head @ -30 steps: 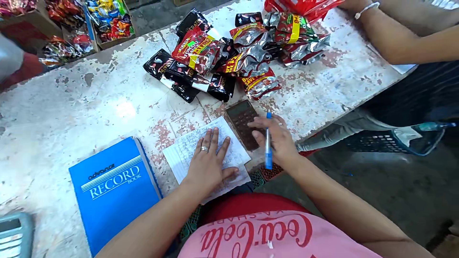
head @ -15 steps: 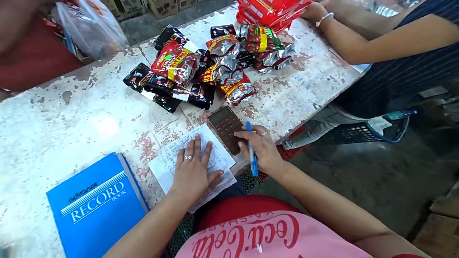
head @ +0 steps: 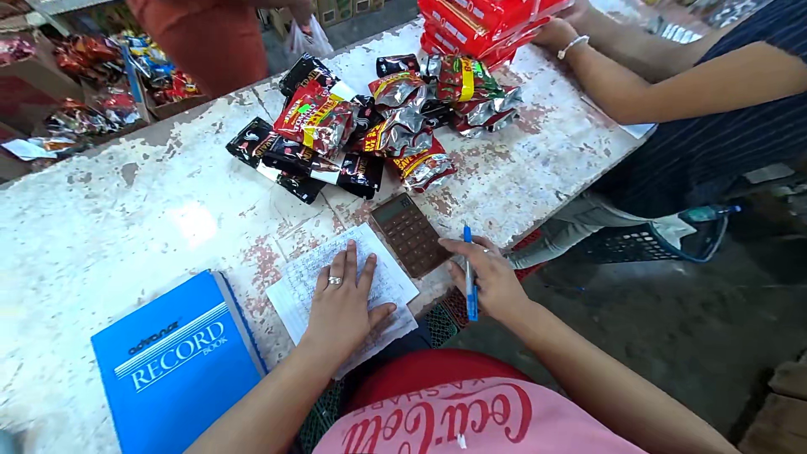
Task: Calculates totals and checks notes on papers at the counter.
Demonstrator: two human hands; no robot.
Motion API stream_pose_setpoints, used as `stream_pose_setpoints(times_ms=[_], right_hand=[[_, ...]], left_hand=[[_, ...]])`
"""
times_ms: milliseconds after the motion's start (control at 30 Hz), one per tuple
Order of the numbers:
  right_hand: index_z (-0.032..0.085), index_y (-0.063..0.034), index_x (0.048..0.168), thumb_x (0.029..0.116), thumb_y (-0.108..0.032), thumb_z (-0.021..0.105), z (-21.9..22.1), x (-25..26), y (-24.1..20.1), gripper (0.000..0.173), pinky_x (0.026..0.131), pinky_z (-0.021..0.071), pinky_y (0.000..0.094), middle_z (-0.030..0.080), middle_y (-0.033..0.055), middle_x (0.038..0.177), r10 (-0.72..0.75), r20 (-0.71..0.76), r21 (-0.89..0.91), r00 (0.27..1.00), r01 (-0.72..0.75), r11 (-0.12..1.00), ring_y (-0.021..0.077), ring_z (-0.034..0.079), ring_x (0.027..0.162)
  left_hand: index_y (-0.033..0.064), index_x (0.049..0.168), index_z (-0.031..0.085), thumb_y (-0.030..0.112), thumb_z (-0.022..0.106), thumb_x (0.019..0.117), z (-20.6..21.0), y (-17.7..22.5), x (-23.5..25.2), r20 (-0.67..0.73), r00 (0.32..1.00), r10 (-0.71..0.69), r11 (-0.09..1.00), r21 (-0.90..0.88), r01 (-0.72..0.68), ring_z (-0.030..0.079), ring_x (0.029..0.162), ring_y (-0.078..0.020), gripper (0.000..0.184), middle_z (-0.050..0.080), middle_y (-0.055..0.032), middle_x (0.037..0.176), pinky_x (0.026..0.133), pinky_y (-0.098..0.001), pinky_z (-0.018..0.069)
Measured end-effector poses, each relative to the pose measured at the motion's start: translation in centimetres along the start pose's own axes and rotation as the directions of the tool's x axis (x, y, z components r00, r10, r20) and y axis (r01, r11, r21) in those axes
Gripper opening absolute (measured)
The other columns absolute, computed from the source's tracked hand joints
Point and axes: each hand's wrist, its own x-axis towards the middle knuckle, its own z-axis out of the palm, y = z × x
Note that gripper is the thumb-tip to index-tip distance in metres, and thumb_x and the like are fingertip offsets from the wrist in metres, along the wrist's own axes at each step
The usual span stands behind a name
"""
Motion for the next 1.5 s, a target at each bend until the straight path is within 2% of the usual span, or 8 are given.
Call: stream_pose_setpoints(times_ms=[300, 567, 800, 1033, 1133, 1267, 1367, 1500], right_hand=[[0.065, -0.0065, 0.120, 0.1044, -0.026, 0.052, 0.4, -1.2, -0.1, 0.028, 0.108, 0.0444, 0.0522, 0.073, 0.0112, 0.120, -0.025, -0.002, -0.012, 1.000, 0.024, 1.000, 0.0236, 0.069, 0.115], [0.070, -0.0065, 0.120, 0.1024, -0.029, 0.052, -0.3, 0.2, -0.7, 0.034, 0.105, 0.0449, 0.0589, 0.076, 0.0087, 0.111, 0.019, 0.058, -0.094, 0.998, -0.014, 0.996, 0.0288, 0.072, 0.103], [0.065, -0.0153, 0.120, 0.1061, -0.029, 0.048, 1.3, 0.9, -3.0, 0.026, 0.113, 0.0349, 0.0590, 0.073, 0.0028, 0.119, -0.146, 0.140, 0.068, 0.979, 0.138, 0.988, 0.0259, 0.060, 0.127], [0.069, -0.0119, 0.118, 0.1047, -0.029, 0.049, 2.1, 2.9, -2.7, 0.030, 0.112, 0.0339, 0.0644, 0.075, 0.0035, 0.114, -0.115, 0.130, 0.047, 0.985, 0.110, 0.993, 0.0300, 0.062, 0.125], [0.069, -0.0124, 0.113, 0.1042, -0.029, 0.049, 1.6, 2.2, -2.0, 0.027, 0.113, 0.0344, 0.0585, 0.076, 0.0029, 0.107, -0.126, 0.048, 0.027, 0.991, 0.124, 0.992, 0.0255, 0.065, 0.118], [0.068, -0.0118, 0.120, 0.1041, -0.032, 0.050, 0.4, 0.8, -0.3, 0.032, 0.114, 0.0329, 0.0639, 0.075, 0.0040, 0.117, -0.068, 0.097, 0.093, 0.993, 0.059, 0.994, 0.0265, 0.064, 0.122], [0.069, -0.0105, 0.119, 0.1031, -0.027, 0.050, 0.0, 0.3, 0.7, 0.030, 0.112, 0.0364, 0.0618, 0.075, 0.0049, 0.114, -0.014, 0.031, 0.066, 0.999, 0.012, 0.998, 0.0239, 0.068, 0.114], [0.070, -0.0112, 0.118, 0.1028, -0.026, 0.050, -0.3, 0.3, 0.5, 0.030, 0.111, 0.0359, 0.0642, 0.076, 0.0040, 0.112, -0.015, 0.043, 0.006, 0.999, 0.015, 1.000, 0.0277, 0.067, 0.117]], left_hand=[[0.0069, 0.155, 0.042, 0.073, 0.039, 0.0952, -0.2, 0.4, -0.1, -0.015, 0.999, 0.041, 0.999, 0.006, -0.041, 0.036, 0.146, -0.0482, 0.089, 0.035, -0.0217, 0.163, 0.110, -0.0635, 0.0370], [0.0082, 0.155, 0.043, 0.072, 0.041, 0.0950, -0.1, 0.3, 0.0, -0.026, 0.999, 0.046, 0.999, -0.005, -0.046, 0.035, 0.146, -0.0491, 0.088, 0.036, -0.0210, 0.162, 0.111, -0.0640, 0.0363], [0.0095, 0.156, 0.043, 0.073, 0.037, 0.0960, 0.1, -0.1, 0.0, -0.033, 0.997, 0.063, 0.998, 0.008, -0.063, 0.036, 0.147, -0.0479, 0.087, 0.036, -0.0195, 0.163, 0.111, -0.0631, 0.0357], [0.0102, 0.157, 0.040, 0.073, 0.037, 0.0960, -0.1, 0.0, 0.1, -0.002, 0.999, 0.054, 0.999, 0.001, -0.054, 0.033, 0.148, -0.0473, 0.088, 0.032, -0.0185, 0.165, 0.113, -0.0623, 0.0335], [0.0103, 0.157, 0.041, 0.073, 0.036, 0.0960, 0.0, -0.1, 0.0, -0.019, 0.998, 0.055, 0.998, 0.005, -0.055, 0.033, 0.148, -0.0471, 0.087, 0.033, -0.0187, 0.164, 0.113, -0.0624, 0.0337], [0.0081, 0.155, 0.043, 0.072, 0.039, 0.0954, 0.3, 0.0, 0.1, -0.049, 0.997, 0.066, 0.998, 0.001, -0.066, 0.036, 0.146, -0.0485, 0.088, 0.036, -0.0200, 0.163, 0.112, -0.0633, 0.0359], [0.0074, 0.155, 0.042, 0.073, 0.039, 0.0951, 0.1, 0.1, 0.1, -0.028, 0.998, 0.059, 0.998, 0.003, -0.059, 0.035, 0.147, -0.0492, 0.089, 0.036, -0.0199, 0.163, 0.112, -0.0638, 0.0356], [0.0064, 0.156, 0.041, 0.073, 0.038, 0.0958, -0.2, 0.5, 0.0, -0.001, 0.998, 0.057, 0.998, 0.005, -0.057, 0.032, 0.147, -0.0510, 0.090, 0.033, -0.0211, 0.163, 0.113, -0.0652, 0.0334]])
